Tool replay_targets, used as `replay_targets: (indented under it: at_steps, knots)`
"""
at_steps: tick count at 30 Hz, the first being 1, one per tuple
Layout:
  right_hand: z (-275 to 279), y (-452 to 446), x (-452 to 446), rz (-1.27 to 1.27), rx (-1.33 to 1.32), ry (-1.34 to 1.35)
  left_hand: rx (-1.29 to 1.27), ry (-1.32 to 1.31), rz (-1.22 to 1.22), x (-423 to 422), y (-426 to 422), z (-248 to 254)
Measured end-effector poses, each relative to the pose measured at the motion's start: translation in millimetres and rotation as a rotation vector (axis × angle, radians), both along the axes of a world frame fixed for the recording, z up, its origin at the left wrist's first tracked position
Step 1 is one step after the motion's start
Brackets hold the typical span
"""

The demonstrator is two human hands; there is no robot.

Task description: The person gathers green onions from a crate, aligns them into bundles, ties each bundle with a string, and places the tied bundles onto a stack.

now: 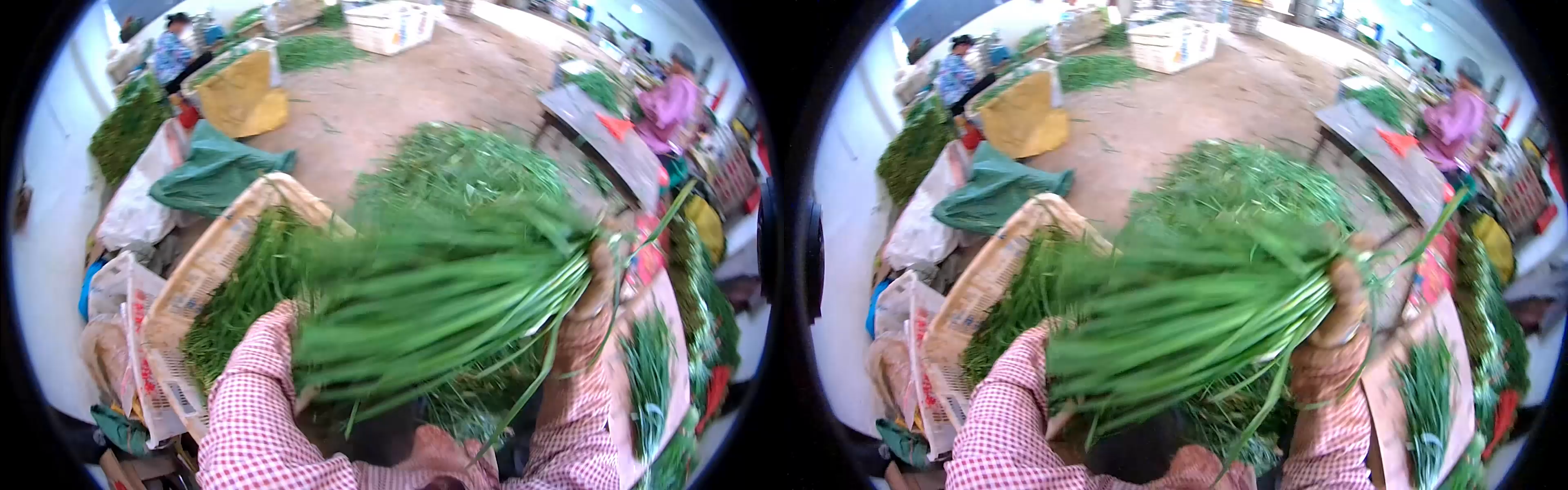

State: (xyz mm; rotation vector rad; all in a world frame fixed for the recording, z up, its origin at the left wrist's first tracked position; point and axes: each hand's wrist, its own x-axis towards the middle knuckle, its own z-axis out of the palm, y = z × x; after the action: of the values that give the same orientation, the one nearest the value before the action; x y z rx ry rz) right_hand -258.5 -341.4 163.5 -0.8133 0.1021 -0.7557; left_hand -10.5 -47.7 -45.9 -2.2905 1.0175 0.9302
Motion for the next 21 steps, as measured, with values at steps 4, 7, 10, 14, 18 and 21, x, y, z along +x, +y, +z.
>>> replay_targets:
  at_steps: [4,7,10,14,18,21]
  knots:
    - [59.8,-43.3,-82.6,-0.325,-0.349,-0.039,-0.075,-0.063,-0.104,-0.2,4.5,19.8]
    - [54.3,-89.1,-124.6,-0.540,-0.465,-0.023,-0.126,0.134,0.082,-8.8,-15.9,106.6]
    - [57.3,-81.6,-137.5,-0.589,-0.574,0.093,-0.417,-0.387,0.013,-30.4,-35.3,162.4]
    - [45.2,-69.8,-149.3,-0.556,-0.639,0.171,-0.979,0.162,0.011,-102.3,-48.3,215.7]
    - [50.0,-43.6,-149.0,-0.556,-0.797,0.221,-0.613,1.877,0.580,-220.8,-72.1,173.5]
    - [60.5,-16.8,-142.6,-0.525,-0.974,0.174,-0.476,2.153,0.863,-281.8,-107.6,162.8]
